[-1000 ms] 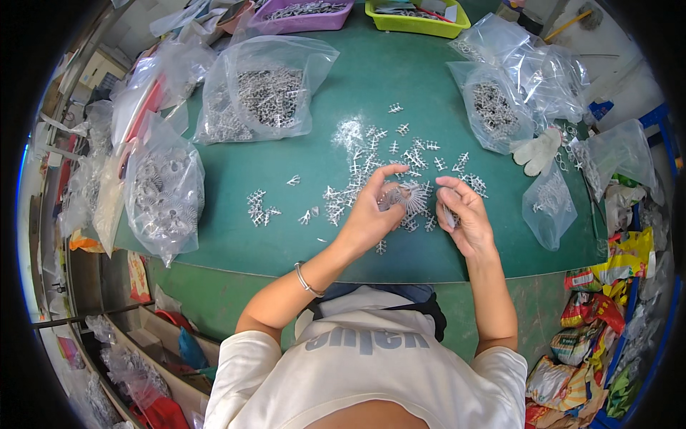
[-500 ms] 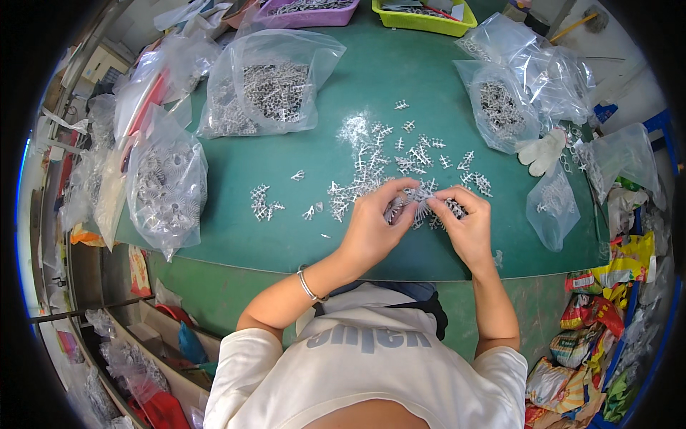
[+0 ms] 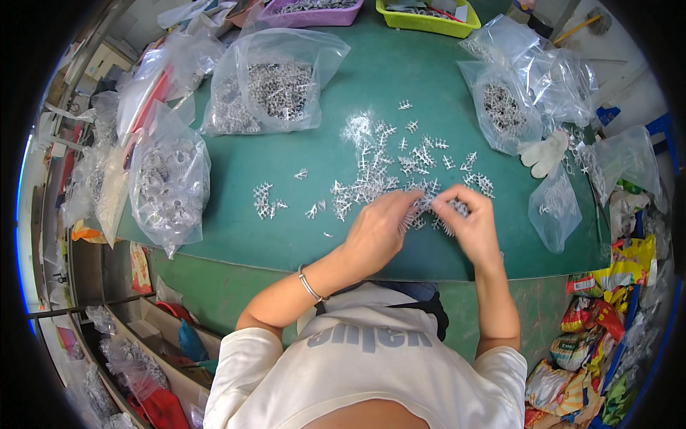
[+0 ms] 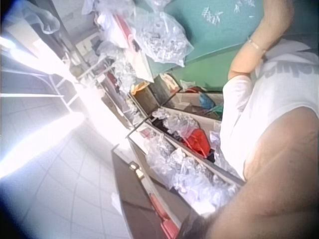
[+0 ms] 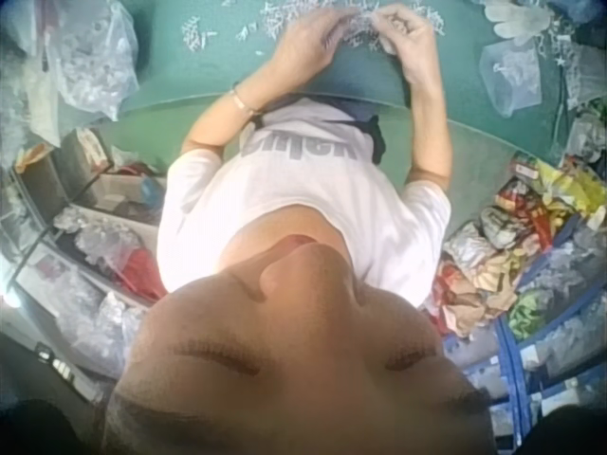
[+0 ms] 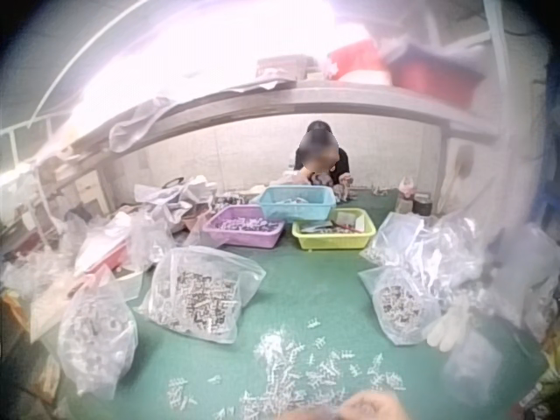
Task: The person is assembling decorative metal objects by hand, picking small silver star-shaped pieces from a pile and inserting them into slots on a circular metal base.
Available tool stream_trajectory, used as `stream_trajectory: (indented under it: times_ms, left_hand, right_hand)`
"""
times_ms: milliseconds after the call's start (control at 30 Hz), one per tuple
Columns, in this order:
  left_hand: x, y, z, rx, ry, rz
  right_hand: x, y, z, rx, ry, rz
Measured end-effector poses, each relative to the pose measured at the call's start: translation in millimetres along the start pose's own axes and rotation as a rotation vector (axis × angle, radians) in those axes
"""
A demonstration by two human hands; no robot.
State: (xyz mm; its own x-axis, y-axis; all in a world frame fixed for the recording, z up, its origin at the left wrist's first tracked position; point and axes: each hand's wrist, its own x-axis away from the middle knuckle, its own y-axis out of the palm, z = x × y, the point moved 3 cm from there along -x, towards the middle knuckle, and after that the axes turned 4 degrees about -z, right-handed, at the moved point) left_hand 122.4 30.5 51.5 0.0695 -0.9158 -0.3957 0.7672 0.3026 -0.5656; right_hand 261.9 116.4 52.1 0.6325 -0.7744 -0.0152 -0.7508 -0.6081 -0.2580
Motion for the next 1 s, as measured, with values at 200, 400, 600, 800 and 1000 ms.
stream_trajectory:
  times_ms: [200,400,600,800,1000]
  left_hand:
    - [-4.2,-6.1,7.6,0.054,-0.015,-0.026]
    - [-0.3,-6.9,4.0,0.029,0.000,-0.104]
    - [-3.1,-8.4,-1.7,0.239,-0.075,-0.134]
    - [-3.1,-11.0,-14.4,0.644,-0.498,-0.252]
    - [-2.1,-14.4,-8.7,0.669,-0.489,-0.283]
  right_hand:
    - [-13.2,-7.3,10.8,-0.380,0.128,-0.101]
    - [-5.4,-2.4,18.9,-0.445,0.145,-0.119]
    - [-10.7,-1.3,11.5,-0.653,0.279,-0.312]
    - [-7.1,0.1,15.5,-0.433,0.008,-0.157]
    - [7.5,6.2,8.5,-0.367,-0.041,0.179]
